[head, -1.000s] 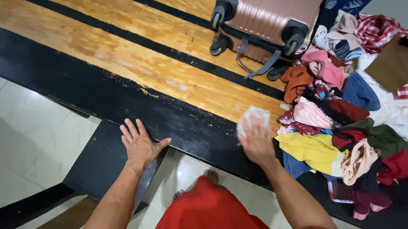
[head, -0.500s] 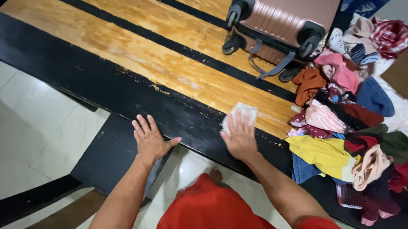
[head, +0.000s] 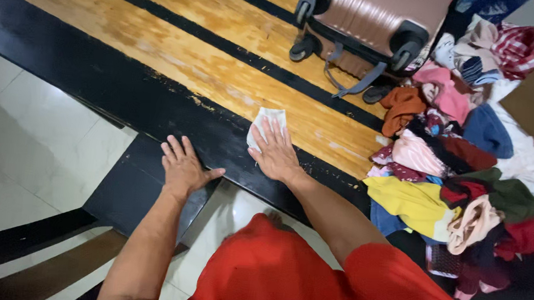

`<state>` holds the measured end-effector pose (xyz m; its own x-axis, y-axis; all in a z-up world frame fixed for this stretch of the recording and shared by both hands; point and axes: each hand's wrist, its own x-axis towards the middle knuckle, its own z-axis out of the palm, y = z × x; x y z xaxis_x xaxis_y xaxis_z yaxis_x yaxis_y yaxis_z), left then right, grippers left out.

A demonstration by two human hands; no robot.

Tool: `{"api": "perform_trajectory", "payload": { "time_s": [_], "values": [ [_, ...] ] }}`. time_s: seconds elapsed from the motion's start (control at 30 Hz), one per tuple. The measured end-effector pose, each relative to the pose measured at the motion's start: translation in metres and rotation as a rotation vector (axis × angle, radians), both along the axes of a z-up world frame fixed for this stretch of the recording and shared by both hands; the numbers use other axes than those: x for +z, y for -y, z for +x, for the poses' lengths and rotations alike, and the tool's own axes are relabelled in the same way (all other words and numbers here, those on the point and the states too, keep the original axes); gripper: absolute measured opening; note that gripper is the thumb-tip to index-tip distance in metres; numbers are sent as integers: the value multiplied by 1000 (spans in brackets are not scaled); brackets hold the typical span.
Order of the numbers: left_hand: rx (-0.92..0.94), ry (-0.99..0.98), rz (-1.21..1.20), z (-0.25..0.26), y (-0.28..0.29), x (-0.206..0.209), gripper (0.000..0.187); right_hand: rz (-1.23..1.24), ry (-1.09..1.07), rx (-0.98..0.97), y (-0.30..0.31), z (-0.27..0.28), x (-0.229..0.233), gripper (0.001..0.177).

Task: The person wipes the surface of a black and wood-colored table using a white cloth and then wipes the back and seat of a wooden chair with the same cloth.

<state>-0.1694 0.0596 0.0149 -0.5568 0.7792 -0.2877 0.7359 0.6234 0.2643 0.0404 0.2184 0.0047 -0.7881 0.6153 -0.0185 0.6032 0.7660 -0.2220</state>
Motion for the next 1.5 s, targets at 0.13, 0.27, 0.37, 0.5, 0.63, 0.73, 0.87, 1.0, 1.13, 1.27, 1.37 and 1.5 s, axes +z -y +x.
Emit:
{"api": "perform_trajectory", "payload": {
  "time_s": [0.13, 0.27, 0.37, 0.5, 0.63, 0.73, 0.87, 1.0, 1.13, 1.27, 1.37, 1.5],
  "values": [
    [34, 44, -90, 0, -11, 10, 150, 17, -8, -48, -16, 36, 3, 67],
    [55, 39, -201, 1, -23, 14, 152, 38, 49, -164, -37, 85, 5, 67],
    [63, 31, -178, -3, -26, 11, 150, 135, 117, -241, -45, 136, 7, 68],
    [51, -26, 14, -1, -30, 8, 149, -64, 74, -502, -54, 189, 23, 74],
    [-57, -25, 55, -16, -49, 6, 146, -46, -12, -648, -56, 198, 19, 80],
    [-133, -36, 107, -34, -58, 2, 142, -3, 56, -849, -56, 169, -7, 85],
    [-207, -20, 60, -62, -67, 6, 141, -34, -9, -869, -58, 116, -28, 92],
    [-246, 4, 11, -88, -73, 10, 142, -71, 63, -765, -47, 46, -28, 94],
    [-304, 21, 5, -107, -76, 9, 141, -117, 121, -580, -31, -30, -18, 94],
    [-339, 14, 57, -112, -72, 1, 141, -4, 36, -326, 0, -77, -4, 85],
    [-351, 22, 65, -114, -70, -5, 139, -23, -6, -247, 12, -80, 10, 80],
    [-380, -8, 158, -114, -66, -8, 134, 87, 47, -277, 15, -40, 20, 77]
  ]
}}
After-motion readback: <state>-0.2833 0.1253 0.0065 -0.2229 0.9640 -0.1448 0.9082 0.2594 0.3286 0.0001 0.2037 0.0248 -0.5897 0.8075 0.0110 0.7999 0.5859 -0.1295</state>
